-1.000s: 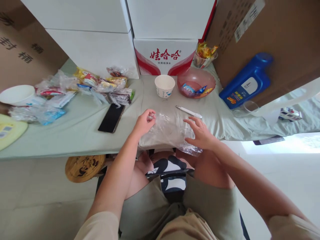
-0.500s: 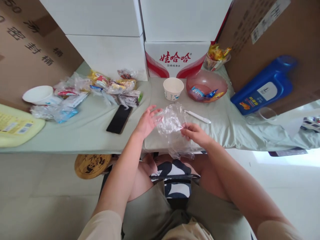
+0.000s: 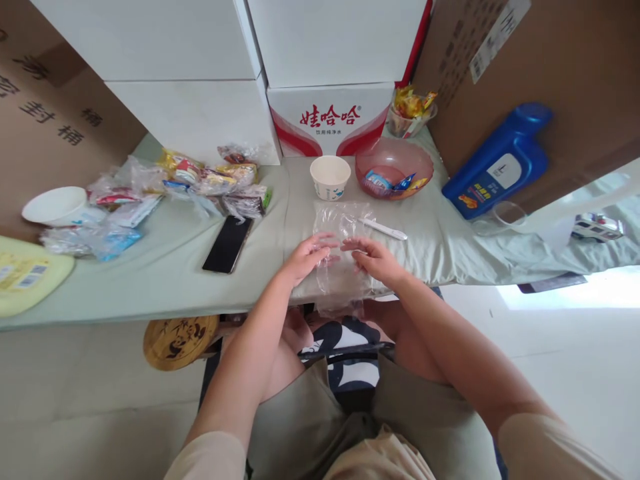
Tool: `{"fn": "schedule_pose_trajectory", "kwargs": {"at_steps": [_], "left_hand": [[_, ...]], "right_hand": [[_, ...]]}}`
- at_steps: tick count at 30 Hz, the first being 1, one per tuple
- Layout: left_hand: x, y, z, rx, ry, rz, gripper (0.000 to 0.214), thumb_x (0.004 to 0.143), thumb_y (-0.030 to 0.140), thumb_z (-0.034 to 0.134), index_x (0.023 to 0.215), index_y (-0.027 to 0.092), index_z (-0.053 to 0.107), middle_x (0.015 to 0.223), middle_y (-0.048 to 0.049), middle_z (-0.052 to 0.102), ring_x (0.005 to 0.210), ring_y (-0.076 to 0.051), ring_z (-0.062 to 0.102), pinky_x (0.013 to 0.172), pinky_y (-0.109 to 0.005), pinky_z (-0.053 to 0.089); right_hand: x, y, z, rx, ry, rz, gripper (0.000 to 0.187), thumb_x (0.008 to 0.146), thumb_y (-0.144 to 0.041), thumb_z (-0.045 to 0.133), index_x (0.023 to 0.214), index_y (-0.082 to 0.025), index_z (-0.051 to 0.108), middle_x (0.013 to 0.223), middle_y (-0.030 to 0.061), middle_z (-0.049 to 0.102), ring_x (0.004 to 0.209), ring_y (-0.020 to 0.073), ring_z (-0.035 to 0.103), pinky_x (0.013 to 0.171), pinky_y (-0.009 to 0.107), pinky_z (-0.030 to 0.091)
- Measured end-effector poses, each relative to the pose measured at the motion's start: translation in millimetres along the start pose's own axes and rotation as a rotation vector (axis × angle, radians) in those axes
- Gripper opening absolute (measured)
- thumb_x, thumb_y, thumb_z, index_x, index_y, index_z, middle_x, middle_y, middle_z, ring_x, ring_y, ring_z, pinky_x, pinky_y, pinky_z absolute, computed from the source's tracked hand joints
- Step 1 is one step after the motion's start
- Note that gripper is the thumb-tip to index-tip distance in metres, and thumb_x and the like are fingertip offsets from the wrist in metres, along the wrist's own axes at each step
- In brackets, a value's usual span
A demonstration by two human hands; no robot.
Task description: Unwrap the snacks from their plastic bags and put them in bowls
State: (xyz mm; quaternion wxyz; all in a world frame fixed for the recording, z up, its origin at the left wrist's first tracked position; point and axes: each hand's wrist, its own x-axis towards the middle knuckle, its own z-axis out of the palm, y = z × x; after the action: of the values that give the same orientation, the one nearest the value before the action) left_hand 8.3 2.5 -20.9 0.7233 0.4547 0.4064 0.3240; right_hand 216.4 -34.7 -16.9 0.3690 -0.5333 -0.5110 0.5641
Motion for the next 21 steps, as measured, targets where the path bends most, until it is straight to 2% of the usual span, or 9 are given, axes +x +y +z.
{"fn": "schedule_pose_trajectory", "kwargs": {"at_steps": [3,5,6,8,11,14,17,19,21], "left_hand": [[-0.6,0.2,-2.0,0.074,0.102,-0.005,0.03,0.085,0.036,0.069,0.107,0.016,0.064,0.091,-0.0073,0.077,0.069,-0.014,0.072,0.064,-0.024,0.054],[-1.5,2.0,-3.9,0.056,0.117,0.029,0.036,0.085,0.04,0.068,0.112,0.017,0.062,0.086,-0.0059,0.076,0.068,-0.015,0.072,0.062,-0.025,0.054],[-2.3,3.2,-4.8,0.048,0.093,0.039,0.042,0.083,0.04,0.07,0.118,0.019,0.06,0.087,-0.0056,0.077,0.071,-0.017,0.074,0.063,-0.025,0.055],[-4.1,5.1,-5.9,0.068,0.011,0.013,0.054,0.079,0.038,0.073,0.127,0.022,0.055,0.086,-0.0043,0.077,0.073,-0.019,0.075,0.064,-0.026,0.056],[-4.8,5.6,-5.5,0.095,-0.038,-0.046,0.05,0.075,0.035,0.076,0.12,0.022,0.058,0.077,-0.002,0.076,0.064,-0.018,0.073,0.058,-0.024,0.053],[-2.3,5.5,-4.2,-0.012,-0.006,-0.028,0.037,0.074,0.037,0.076,0.102,0.02,0.061,0.075,-0.0028,0.075,0.061,-0.017,0.071,0.056,-0.024,0.052],[2.3,8.0,-4.0,-0.107,0.048,-0.004,0.026,0.072,0.036,0.074,0.085,0.019,0.06,0.073,-0.0022,0.072,0.063,-0.017,0.07,0.059,-0.026,0.054],[6.1,10.7,-4.7,-0.15,0.08,0.006,0.021,0.075,0.037,0.068,0.078,0.018,0.06,0.074,-0.0026,0.07,0.068,-0.017,0.071,0.066,-0.029,0.057],[9.8,13.3,-5.8,-0.184,0.084,-0.001,0.027,0.079,0.043,0.062,0.073,0.017,0.06,0.077,-0.0043,0.069,0.071,-0.018,0.07,0.072,-0.033,0.059]], "right_hand": [[1.1,1.7,0.7,-0.023,0.057,-0.025,0.039,0.073,-0.03,0.055,0.107,-0.021,0.072,0.068,-0.0013,0.067,0.049,0.0105,0.055,0.047,0.024,0.04],[1.9,1.6,0.0,-0.006,0.117,-0.046,0.036,0.072,-0.03,0.054,0.101,-0.021,0.074,0.056,-0.0032,0.059,0.048,0.0111,0.052,0.048,0.024,0.041],[2.4,1.3,-0.5,0.017,0.145,-0.074,0.034,0.072,-0.031,0.054,0.097,-0.022,0.075,0.061,-0.0019,0.062,0.048,0.0103,0.051,0.049,0.025,0.041],[3.3,0.6,-1.8,0.068,0.192,-0.154,0.026,0.071,-0.033,0.056,0.087,-0.022,0.074,0.087,0.0034,0.072,0.048,0.0073,0.048,0.049,0.027,0.043],[2.8,-1.0,-4.0,0.091,0.224,-0.252,0.016,0.071,-0.034,0.062,0.074,-0.021,0.071,0.118,0.0085,0.068,0.054,0.0074,0.051,0.053,0.03,0.046],[0.0,-4.0,-6.6,0.047,0.251,-0.265,0.017,0.075,-0.036,0.063,0.068,-0.021,0.068,0.124,0.0111,0.064,0.077,0.0173,0.062,0.06,0.033,0.05],[-2.5,-7.1,-9.5,0.011,0.284,-0.286,0.018,0.078,-0.033,0.059,0.068,-0.021,0.067,0.13,0.0108,0.062,0.105,0.0269,0.064,0.072,0.038,0.054],[-2.8,-7.7,-11.5,-0.025,0.272,-0.372,0.017,0.078,-0.027,0.057,0.068,-0.022,0.069,0.129,0.0094,0.063,0.117,0.0288,0.061,0.085,0.043,0.053],[-1.4,-6.3,-13.6,-0.095,0.213,-0.455,0.02,0.079,-0.023,0.055,0.065,-0.022,0.069,0.127,0.0088,0.063,0.121,0.0279,0.059,0.098,0.046,0.049]]}}
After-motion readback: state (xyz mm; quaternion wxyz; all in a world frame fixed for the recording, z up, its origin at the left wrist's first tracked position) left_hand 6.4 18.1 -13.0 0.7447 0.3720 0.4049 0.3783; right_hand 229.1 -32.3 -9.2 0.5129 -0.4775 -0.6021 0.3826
